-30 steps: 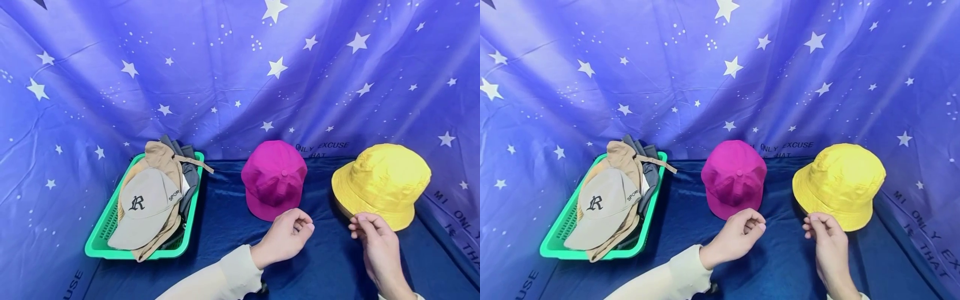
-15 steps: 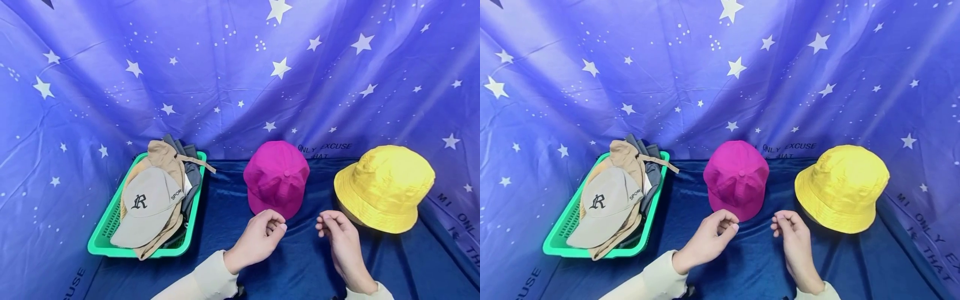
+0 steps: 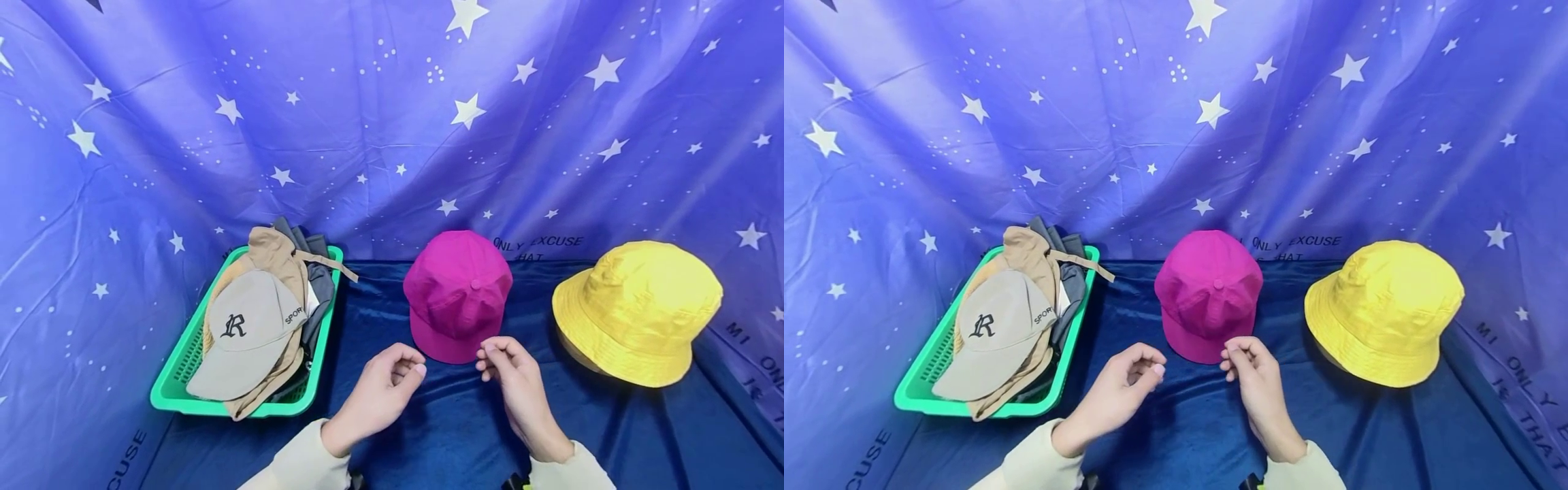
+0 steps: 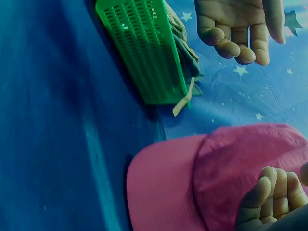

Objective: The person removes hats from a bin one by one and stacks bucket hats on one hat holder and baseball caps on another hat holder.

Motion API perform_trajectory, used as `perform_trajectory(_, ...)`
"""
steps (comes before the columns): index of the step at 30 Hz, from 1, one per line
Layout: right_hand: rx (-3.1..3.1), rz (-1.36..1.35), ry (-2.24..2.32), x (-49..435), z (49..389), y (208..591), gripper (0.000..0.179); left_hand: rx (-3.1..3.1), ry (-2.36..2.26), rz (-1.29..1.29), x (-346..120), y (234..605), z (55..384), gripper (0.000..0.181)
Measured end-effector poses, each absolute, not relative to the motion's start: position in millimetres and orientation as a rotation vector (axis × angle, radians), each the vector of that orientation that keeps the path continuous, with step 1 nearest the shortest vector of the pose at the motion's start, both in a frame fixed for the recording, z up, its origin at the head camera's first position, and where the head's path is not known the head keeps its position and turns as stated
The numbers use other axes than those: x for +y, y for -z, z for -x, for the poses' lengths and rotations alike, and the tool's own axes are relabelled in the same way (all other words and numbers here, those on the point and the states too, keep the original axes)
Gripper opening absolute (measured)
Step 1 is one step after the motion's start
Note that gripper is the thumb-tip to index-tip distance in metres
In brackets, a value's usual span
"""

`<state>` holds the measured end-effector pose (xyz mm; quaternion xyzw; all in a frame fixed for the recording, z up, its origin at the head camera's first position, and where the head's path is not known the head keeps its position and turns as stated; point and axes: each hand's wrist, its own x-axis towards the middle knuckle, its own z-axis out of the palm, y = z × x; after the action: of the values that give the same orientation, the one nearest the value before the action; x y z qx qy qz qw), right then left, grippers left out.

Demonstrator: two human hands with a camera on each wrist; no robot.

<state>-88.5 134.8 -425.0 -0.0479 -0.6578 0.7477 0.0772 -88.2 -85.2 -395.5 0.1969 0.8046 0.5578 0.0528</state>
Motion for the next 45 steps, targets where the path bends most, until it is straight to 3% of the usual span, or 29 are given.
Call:
perform_trajectory(12, -2.049, 0.009, -2.282, 86.1, 100.3, 431.6, 0.012, 2.638, -1.599, -0.535, -129.0, 379.8, 89.0, 0.008)
perform_trajectory(45, -2.271, -0.366, -2.5, -32.0, 122.3, 436.0, 0.023, 3.231, -0.98, -0.176, -274.3, 348.3, 93.4, 0.021)
